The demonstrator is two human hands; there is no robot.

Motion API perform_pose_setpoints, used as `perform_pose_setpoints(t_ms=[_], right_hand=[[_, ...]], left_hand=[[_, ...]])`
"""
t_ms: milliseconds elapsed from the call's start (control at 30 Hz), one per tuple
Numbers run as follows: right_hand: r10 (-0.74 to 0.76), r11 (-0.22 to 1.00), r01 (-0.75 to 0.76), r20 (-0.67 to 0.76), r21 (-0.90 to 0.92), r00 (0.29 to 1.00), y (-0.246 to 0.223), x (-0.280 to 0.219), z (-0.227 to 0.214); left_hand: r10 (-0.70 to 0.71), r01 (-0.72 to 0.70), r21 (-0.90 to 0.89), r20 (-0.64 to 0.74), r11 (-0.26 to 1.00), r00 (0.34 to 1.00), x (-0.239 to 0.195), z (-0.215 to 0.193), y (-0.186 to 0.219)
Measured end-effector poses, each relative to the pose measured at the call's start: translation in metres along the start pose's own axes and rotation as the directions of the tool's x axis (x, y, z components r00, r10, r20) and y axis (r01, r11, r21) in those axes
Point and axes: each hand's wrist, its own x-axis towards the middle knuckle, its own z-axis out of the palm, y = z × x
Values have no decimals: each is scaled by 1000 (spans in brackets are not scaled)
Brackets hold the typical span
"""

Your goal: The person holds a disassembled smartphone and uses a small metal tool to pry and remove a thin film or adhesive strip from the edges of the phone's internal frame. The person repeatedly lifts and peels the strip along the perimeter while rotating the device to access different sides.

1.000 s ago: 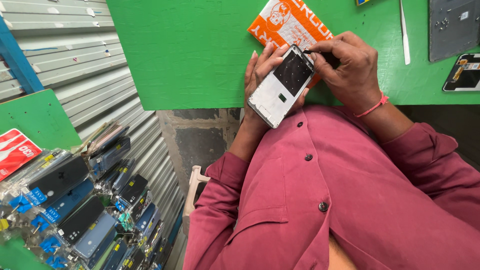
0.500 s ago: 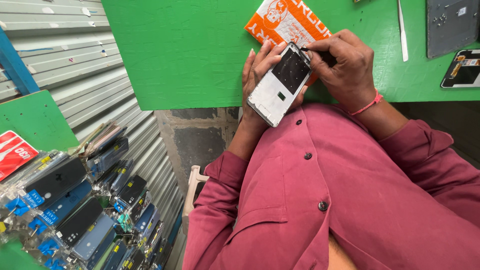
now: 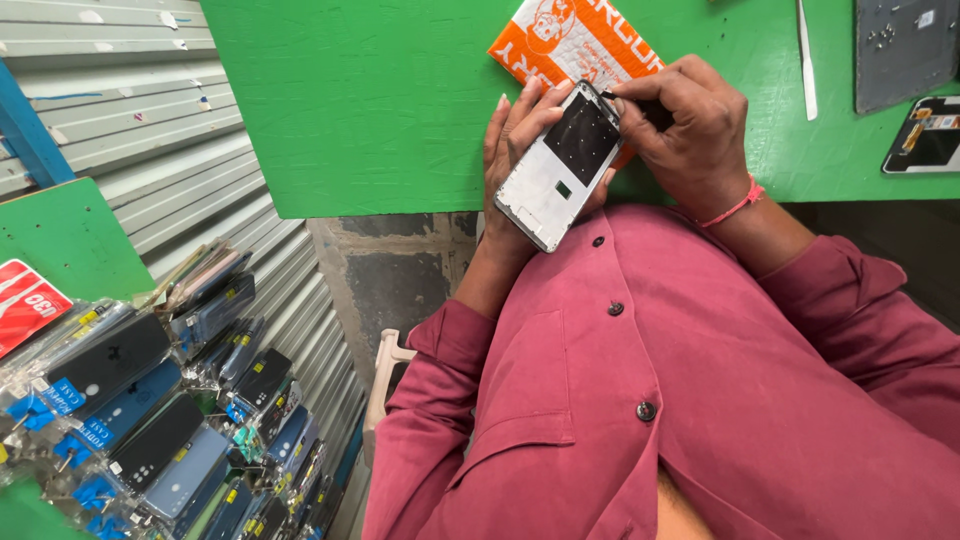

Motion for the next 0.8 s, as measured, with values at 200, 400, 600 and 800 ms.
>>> perform_pose_setpoints(t_ms=[200,400,600,800], right_hand=[[12,1000,-12,8,-12,1000,-5,2,3],[-126,988,129,39,-85,991,-11,5,7],[-174,971,186,89,-151,981,-16,7,0],[-132,974,150,109,-173,985,-30,25,0]], left_hand=[[-33,32,-93,-12,995,999,-1,-1,1],[4,-4,-27,-4,1000,1000,0,-3,5],[-42,39,-87,-34,995,999,-2,-3,8],[-27,22,-87,-58,996,998,2,-4,2]])
